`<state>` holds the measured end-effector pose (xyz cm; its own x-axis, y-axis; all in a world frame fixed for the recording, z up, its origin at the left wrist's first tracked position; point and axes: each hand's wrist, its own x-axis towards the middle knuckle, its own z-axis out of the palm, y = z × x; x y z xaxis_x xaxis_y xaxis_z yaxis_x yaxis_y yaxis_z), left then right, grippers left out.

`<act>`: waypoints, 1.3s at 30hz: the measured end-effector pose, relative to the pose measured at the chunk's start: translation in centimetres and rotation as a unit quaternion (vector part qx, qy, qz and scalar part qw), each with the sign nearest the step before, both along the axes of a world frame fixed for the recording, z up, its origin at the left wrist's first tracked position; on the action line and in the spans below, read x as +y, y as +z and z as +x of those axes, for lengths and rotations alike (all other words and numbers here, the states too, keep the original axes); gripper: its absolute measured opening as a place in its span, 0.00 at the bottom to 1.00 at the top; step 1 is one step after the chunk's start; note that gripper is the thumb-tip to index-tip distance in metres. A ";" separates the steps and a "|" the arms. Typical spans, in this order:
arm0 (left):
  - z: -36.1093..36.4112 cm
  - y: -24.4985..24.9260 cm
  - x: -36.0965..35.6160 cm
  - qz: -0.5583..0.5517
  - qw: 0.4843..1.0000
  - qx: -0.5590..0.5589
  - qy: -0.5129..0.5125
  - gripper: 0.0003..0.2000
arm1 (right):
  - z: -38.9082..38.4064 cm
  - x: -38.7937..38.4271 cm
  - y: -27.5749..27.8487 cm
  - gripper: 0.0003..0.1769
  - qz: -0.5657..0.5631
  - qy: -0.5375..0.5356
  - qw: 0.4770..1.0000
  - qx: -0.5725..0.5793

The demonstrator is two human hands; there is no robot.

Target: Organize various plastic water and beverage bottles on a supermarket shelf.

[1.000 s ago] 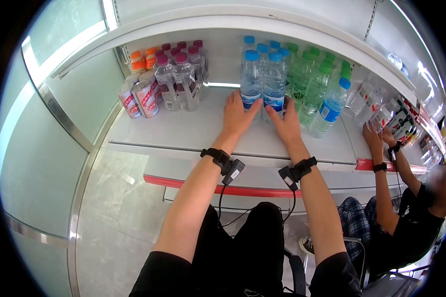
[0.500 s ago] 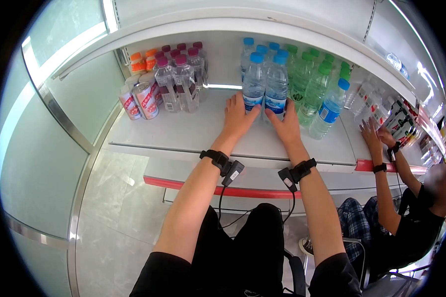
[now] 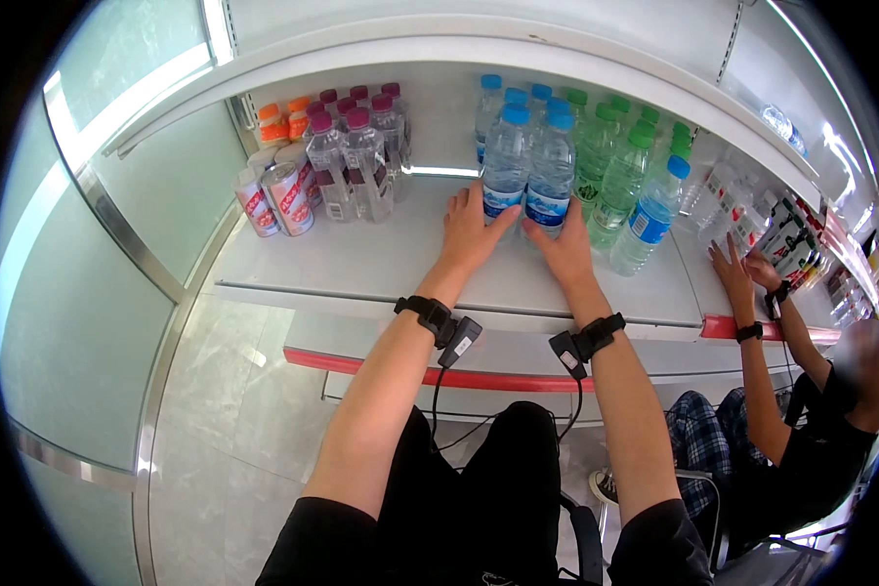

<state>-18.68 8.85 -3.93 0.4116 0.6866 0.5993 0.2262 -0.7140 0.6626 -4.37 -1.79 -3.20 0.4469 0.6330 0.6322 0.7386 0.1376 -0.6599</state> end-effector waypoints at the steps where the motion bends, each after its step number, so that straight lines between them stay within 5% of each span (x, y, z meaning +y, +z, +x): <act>1: 0.1 -0.1 0.1 0.005 1.000 -0.005 -0.002 0.36 | 0.1 0.0 0.0 0.44 0.002 0.000 1.000 0.004; 21: 0.0 0.3 -0.2 -0.018 1.000 -0.022 -0.004 0.39 | -0.4 -0.5 0.7 0.49 -0.015 0.002 0.997 0.072; 29: -0.1 0.5 -0.5 -0.010 0.997 -0.079 -0.007 0.42 | -0.5 -0.5 0.9 0.62 0.073 0.042 0.989 0.118; 39: -0.1 0.6 -0.6 -0.002 0.995 -0.102 -0.005 0.42 | -0.3 -0.5 0.5 0.63 0.137 0.017 0.981 0.133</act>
<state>-18.79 8.29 -3.35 0.2882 0.6855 0.6686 0.0797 -0.7130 0.6966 -4.67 -2.31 -2.65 0.6009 0.4730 0.6444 0.5367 0.3587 -0.7638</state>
